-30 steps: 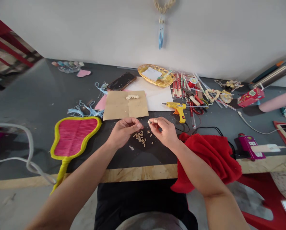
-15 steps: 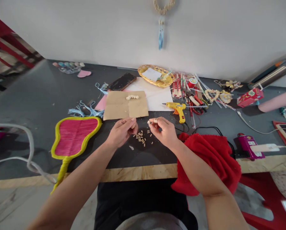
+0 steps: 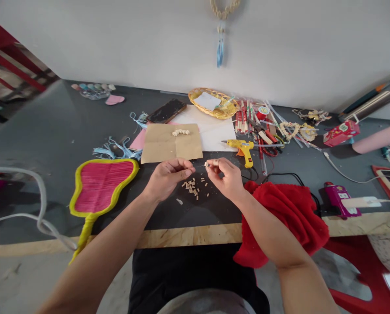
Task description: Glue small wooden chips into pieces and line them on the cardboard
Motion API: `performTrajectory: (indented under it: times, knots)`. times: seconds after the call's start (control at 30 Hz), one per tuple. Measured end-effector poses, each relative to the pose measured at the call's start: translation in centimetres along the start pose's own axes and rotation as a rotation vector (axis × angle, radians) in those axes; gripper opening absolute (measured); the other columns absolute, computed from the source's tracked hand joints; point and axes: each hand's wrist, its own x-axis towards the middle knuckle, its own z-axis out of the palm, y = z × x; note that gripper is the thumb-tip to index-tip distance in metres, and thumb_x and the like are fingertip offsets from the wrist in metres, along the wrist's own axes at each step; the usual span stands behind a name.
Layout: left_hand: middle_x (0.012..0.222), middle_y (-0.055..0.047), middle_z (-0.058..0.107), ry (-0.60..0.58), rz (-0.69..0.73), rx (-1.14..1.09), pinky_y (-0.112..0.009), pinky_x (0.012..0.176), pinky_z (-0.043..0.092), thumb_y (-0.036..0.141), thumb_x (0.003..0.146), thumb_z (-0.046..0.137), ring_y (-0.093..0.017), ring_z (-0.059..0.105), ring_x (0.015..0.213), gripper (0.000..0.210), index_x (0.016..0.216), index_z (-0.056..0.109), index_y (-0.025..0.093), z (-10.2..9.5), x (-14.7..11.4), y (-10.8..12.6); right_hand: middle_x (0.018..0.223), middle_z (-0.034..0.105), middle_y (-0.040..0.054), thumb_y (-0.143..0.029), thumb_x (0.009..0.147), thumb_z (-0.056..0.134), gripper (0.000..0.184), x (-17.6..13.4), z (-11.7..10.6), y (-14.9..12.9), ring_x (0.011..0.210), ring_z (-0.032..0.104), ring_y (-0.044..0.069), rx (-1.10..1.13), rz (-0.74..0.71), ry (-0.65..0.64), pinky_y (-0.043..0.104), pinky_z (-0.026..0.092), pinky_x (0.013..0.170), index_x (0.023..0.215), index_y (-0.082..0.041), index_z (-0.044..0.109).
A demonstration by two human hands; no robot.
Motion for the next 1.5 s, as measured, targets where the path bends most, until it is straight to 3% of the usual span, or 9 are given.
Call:
performTrajectory:
  times: [0.27, 0.4, 0.47, 0.67, 1.0, 1.07, 1.23, 1.37, 1.5]
  knots:
    - [0.055, 0.000, 0.061, 0.088, 0.026, -0.014, -0.021, 0.054, 0.039, 0.044, 0.081, 0.071, -0.009, 0.051, 0.054, 0.030, 0.090, 0.072, 0.016, -0.2, 0.1, 0.2, 0.080, 0.070, 0.0017, -0.018, 0.089, 0.061, 0.010, -0.2, 0.0, 0.1, 0.064, 0.061, 0.011, 0.022, -0.009, -0.007, 0.025, 0.055, 0.064, 0.098, -0.021, 0.066]
    - [0.074, -0.001, 0.068, 0.136, 0.096, -0.085, -0.021, 0.060, 0.043, 0.030, 0.069, 0.082, -0.009, 0.053, 0.062, 0.038, 0.103, 0.070, 0.019, -0.2, 0.3, 0.2, 0.079, 0.070, 0.0021, -0.020, 0.090, 0.059, 0.010, -0.1, 0.0, 0.0, 0.062, 0.061, 0.011, 0.004, -0.008, -0.012, 0.026, 0.056, 0.063, 0.097, -0.021, 0.066]
    - [0.080, 0.000, 0.067, 0.100, 0.085, -0.104, -0.021, 0.064, 0.044, 0.025, 0.065, 0.085, -0.009, 0.054, 0.067, 0.044, 0.106, 0.070, 0.020, -0.2, 0.2, 0.2, 0.081, 0.071, 0.0026, -0.019, 0.089, 0.059, 0.010, -0.1, 0.1, 0.0, 0.062, 0.061, 0.011, 0.005, -0.015, -0.024, 0.026, 0.056, 0.063, 0.096, -0.021, 0.066]
    - [0.067, -0.001, 0.062, -0.038, -0.097, -0.021, -0.023, 0.062, 0.045, 0.041, 0.072, 0.080, -0.010, 0.053, 0.064, 0.030, 0.087, 0.076, 0.016, 0.2, -0.2, -0.2, 0.086, 0.071, 0.0044, -0.018, 0.090, 0.059, 0.012, -0.6, 0.6, 0.1, 0.064, 0.062, 0.011, 0.018, -0.090, -0.115, 0.025, 0.057, 0.065, 0.100, -0.022, 0.066]
    - [0.069, 0.000, 0.064, -0.100, -0.100, 0.031, -0.021, 0.058, 0.039, 0.036, 0.070, 0.082, -0.008, 0.050, 0.061, 0.023, 0.080, 0.076, 0.016, 0.6, -0.3, 0.0, 0.093, 0.074, 0.0076, -0.018, 0.091, 0.058, 0.016, -0.6, 0.6, -0.2, 0.086, 0.071, 0.019, -0.080, -0.189, -0.184, 0.033, 0.060, 0.080, 0.105, -0.022, 0.066]
    - [0.068, 0.000, 0.064, -0.078, -0.110, 0.017, -0.022, 0.058, 0.039, 0.036, 0.071, 0.082, -0.008, 0.050, 0.060, 0.023, 0.081, 0.077, 0.016, 0.6, -0.3, 0.1, 0.095, 0.073, 0.0074, -0.019, 0.092, 0.056, 0.021, -0.6, 0.5, -0.3, 0.085, 0.070, 0.017, -0.018, -0.141, -0.174, 0.031, 0.060, 0.079, 0.112, -0.021, 0.064]
    - [0.074, -0.002, 0.069, -0.013, -0.093, -0.062, -0.024, 0.063, 0.043, 0.035, 0.066, 0.085, -0.010, 0.055, 0.064, 0.022, 0.078, 0.078, 0.017, 0.5, -0.3, 0.0, 0.093, 0.069, 0.0042, -0.028, 0.091, 0.060, 0.034, -1.0, 0.6, -0.4, 0.067, 0.063, 0.011, 0.219, 0.179, -0.220, 0.026, 0.058, 0.066, 0.124, -0.020, 0.058]
    - [0.085, -0.003, 0.071, -0.038, -0.026, -0.054, -0.026, 0.073, 0.047, 0.031, 0.067, 0.085, -0.014, 0.061, 0.078, 0.016, 0.076, 0.079, 0.019, 0.4, -0.2, -0.2, 0.089, 0.072, 0.0037, -0.034, 0.087, 0.066, 0.029, -1.1, 1.0, -0.5, 0.071, 0.066, 0.013, 0.307, 0.308, -0.297, 0.026, 0.056, 0.065, 0.113, -0.021, 0.065]
    - [0.081, -0.002, 0.070, -0.058, -0.019, -0.032, -0.024, 0.069, 0.046, 0.030, 0.068, 0.084, -0.012, 0.059, 0.074, 0.013, 0.075, 0.079, 0.020, 0.4, -0.2, -0.4, 0.088, 0.074, 0.0027, -0.034, 0.087, 0.065, 0.016, -0.9, 1.2, -0.5, 0.077, 0.069, 0.015, 0.315, 0.357, -0.267, 0.026, 0.056, 0.069, 0.095, -0.021, 0.069]
